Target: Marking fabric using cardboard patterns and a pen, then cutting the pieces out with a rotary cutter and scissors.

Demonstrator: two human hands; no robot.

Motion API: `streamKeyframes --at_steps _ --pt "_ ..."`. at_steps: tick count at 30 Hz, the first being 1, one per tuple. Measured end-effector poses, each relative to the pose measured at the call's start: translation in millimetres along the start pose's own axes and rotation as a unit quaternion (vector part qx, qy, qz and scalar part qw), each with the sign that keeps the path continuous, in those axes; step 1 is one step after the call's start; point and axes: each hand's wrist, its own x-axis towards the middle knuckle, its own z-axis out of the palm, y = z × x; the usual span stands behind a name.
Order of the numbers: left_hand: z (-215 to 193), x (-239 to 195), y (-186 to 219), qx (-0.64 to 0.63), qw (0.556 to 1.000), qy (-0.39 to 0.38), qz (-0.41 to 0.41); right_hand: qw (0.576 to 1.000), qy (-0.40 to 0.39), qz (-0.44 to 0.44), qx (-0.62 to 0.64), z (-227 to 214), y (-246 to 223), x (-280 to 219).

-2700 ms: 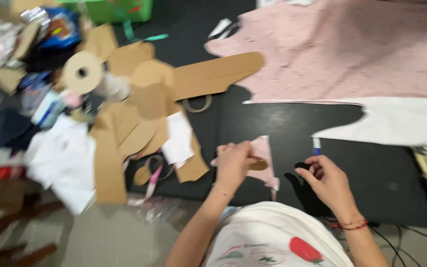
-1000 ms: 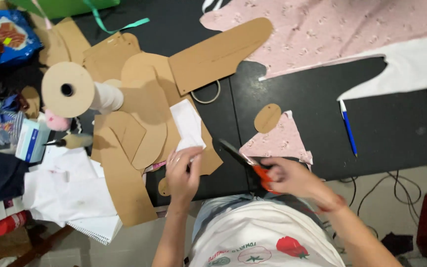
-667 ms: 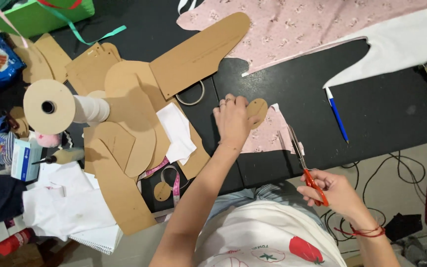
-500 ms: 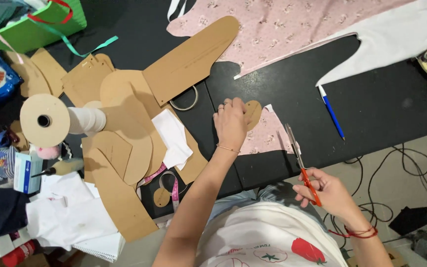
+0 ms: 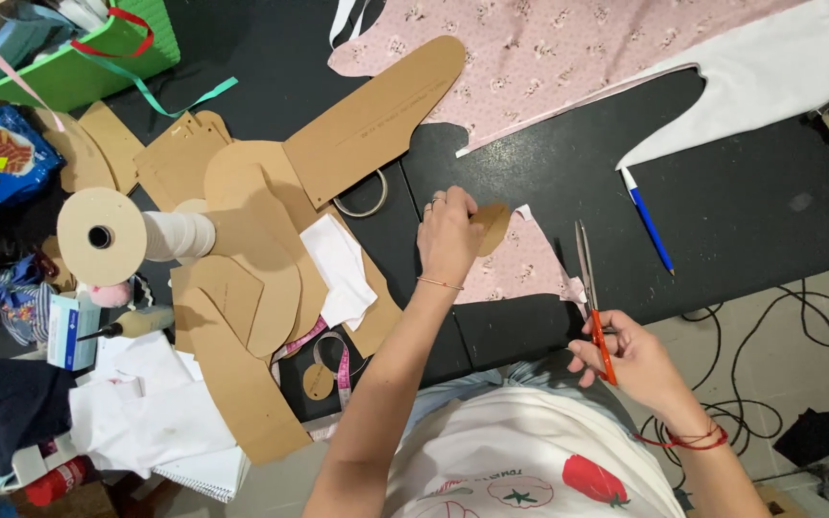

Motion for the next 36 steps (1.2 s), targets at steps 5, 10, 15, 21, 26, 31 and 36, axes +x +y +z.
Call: streamKeyframes --at_steps 5,10,15,21,26,31,36 --pt "-33.3 -6.3 -34.8 -0.036 0.998 -0.007 -0.053 1.0 -0.001 -0.015 0.012 -3.5 -5.5 0.7" --pt "-50.8 -16.5 -12.5 0.13 0.987 0.093 -0.027 1.0 0.005 -0.02 0.019 -12.4 3.8 4.4" --pt "-8.0 -31.4 22.1 -0.006 0.998 0.012 0.055 1.0 0.006 -0.011 0.012 -15.1 0.5 4.9" --pt "38.0 -19.4 10.5 0.065 0.995 -0.063 0.036 1.0 0.023 -0.013 0.014 -15.0 1.0 6.7" --pt "-10.6 -16.7 20.1 -0.177 0.95 -0.253 0.046 0.999 0.026 0.008 0.031 -9.9 -21.7 -4.3" --pt "-57.9 -41.2 34.7 -0.532 0.792 -0.29 -0.076 1.0 -0.011 -0.025 0.001 -11.5 -34.0 -13.5" --pt "-88.5 -64.2 49.1 -0.739 0.632 -0.183 -0.145 0.987 -0.113 -0.102 0.045 -8.1 -48.2 -23.7"
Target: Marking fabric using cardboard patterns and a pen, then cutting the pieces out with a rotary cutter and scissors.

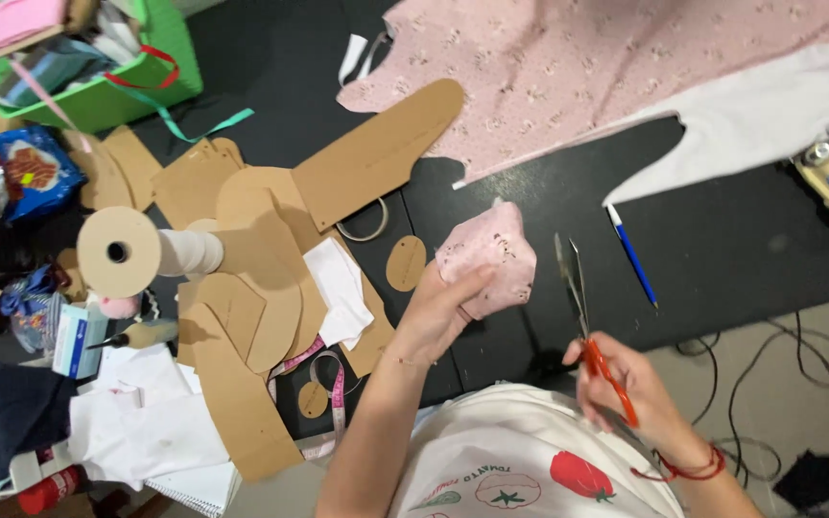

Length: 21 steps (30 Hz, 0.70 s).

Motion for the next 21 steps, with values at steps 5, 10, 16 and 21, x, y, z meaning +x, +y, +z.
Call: streamKeyframes --at_steps 5,10,16,21 --pt "24.1 -33.5 19.5 0.083 0.982 0.005 0.172 0.97 -0.201 -0.012 0.134 11.1 -14.4 0.9" --pt "35.9 -56.7 26.0 0.144 0.958 0.103 0.225 0.982 -0.168 -0.069 -0.057 28.8 -38.9 7.9" --pt "34.6 -67.2 26.0 0.246 0.914 0.175 0.271 0.973 -0.155 -0.13 -0.108 35.1 -45.1 15.9" --pt "33.2 -65.8 16.5 0.255 0.913 0.201 0.248 0.964 -0.137 -0.163 -0.161 34.0 -44.7 17.5"
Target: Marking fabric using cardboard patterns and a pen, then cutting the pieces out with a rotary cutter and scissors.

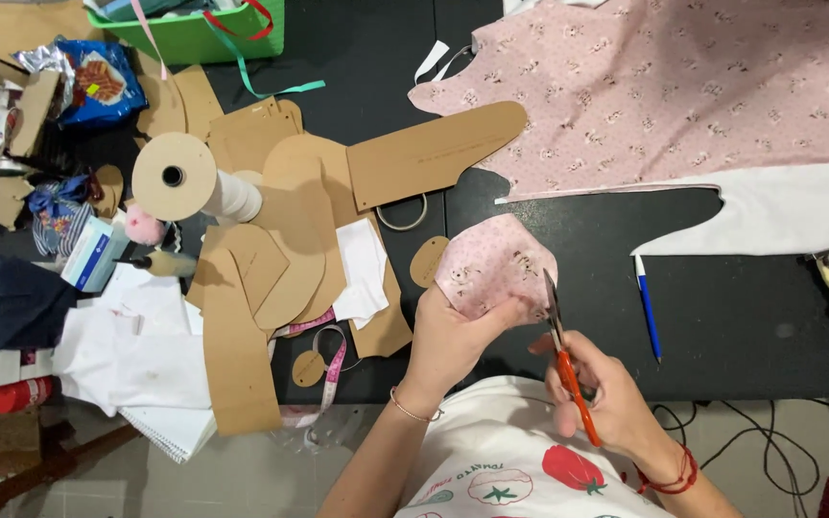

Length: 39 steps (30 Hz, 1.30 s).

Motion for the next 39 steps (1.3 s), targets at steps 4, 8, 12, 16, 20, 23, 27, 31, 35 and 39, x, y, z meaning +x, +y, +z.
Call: streamKeyframes --at_steps 4,8,12,16,20,23,27,31,35,39 --pt "1.3 -3.9 1.3 -0.054 0.998 -0.022 -0.013 1.0 -0.005 0.01 0.018 -0.8 -0.4 -0.6" --pt "3.1 -5.0 -4.2 -0.069 0.996 -0.01 0.049 0.997 0.021 0.026 0.071 -3.5 4.2 -6.4" --pt "4.4 -5.7 -2.6 -0.099 0.995 -0.014 0.016 0.998 0.022 0.019 0.054 -3.9 5.3 -9.5" --pt "4.8 -6.6 -1.4 -0.077 0.997 -0.01 0.016 0.996 0.045 0.053 0.053 -1.8 10.8 -14.7" --pt "4.7 -5.3 -5.8 -0.067 0.998 -0.018 0.007 0.997 0.048 0.043 0.049 0.7 11.3 -16.6" --pt "4.1 -5.5 -4.7 -0.064 0.998 -0.013 0.025 0.995 0.048 0.069 0.048 -1.8 12.2 -15.7" --pt "2.1 -3.9 -8.2 -0.072 0.996 -0.035 0.042 0.997 0.03 0.042 0.051 -4.0 6.4 -12.4" --pt "2.5 -8.0 1.0 -0.028 0.997 -0.073 -0.021 0.996 0.031 0.03 0.073 -3.8 6.4 -8.4" --pt "3.3 -8.4 -4.5 -0.061 0.991 -0.12 -0.008 0.996 0.03 0.016 0.08 -2.5 1.3 -4.0" --pt "1.2 -6.0 -11.9 -0.049 0.991 -0.124 0.003 0.99 0.015 0.001 0.14 -3.9 6.6 -4.4"
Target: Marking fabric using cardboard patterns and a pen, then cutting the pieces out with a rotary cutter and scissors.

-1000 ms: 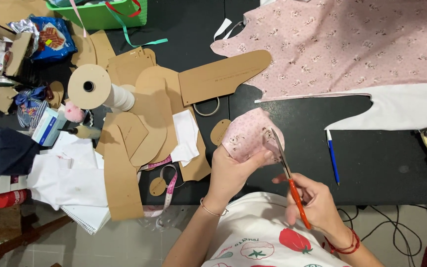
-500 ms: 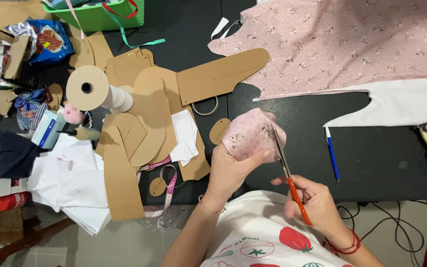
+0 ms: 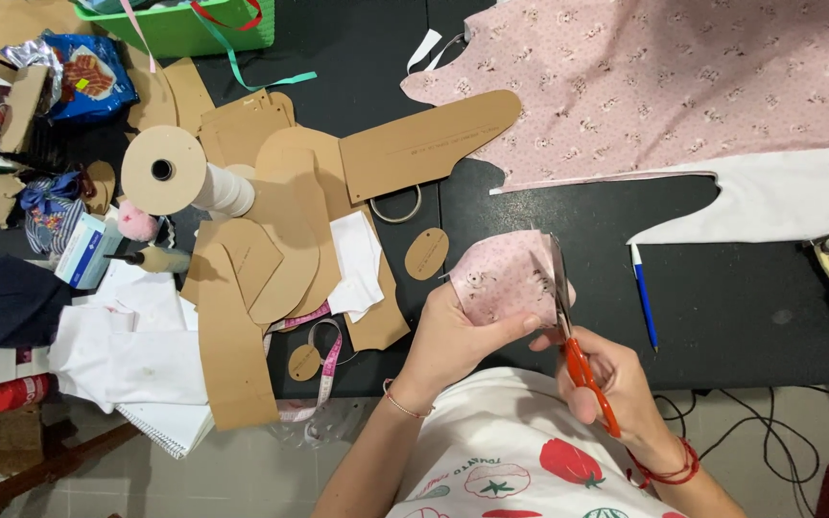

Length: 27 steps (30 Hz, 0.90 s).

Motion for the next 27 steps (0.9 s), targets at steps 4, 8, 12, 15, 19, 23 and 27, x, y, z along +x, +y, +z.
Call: streamKeyframes --at_steps 4,8,12,15,19,23,27 --pt "-0.9 0.2 -0.2 -0.004 1.0 0.0 -0.01 0.999 0.028 0.004 -0.044 -1.7 2.6 -3.9" --pt "-4.4 0.9 -1.4 -0.016 0.999 -0.023 0.016 0.997 0.031 0.017 -0.064 -5.9 3.0 -6.6" --pt "-3.4 0.6 12.0 -0.119 0.992 -0.041 0.005 0.997 0.032 0.032 -0.058 -6.8 -0.6 -8.2" --pt "-5.7 6.5 -2.4 -0.06 0.996 0.058 0.026 0.995 0.012 0.062 -0.079 -8.9 -1.7 -9.7" --pt "-8.0 8.0 -4.6 -0.046 0.992 0.095 0.065 0.994 -0.007 0.094 -0.059 -14.5 3.7 -11.8" --pt "-8.8 4.4 -5.0 0.048 0.994 0.079 0.058 0.992 -0.032 0.082 -0.089 -10.4 0.7 -9.1" --pt "-3.5 1.0 -1.6 -0.053 0.998 0.037 0.015 0.994 -0.038 0.048 -0.09 -0.1 -6.6 -1.6"
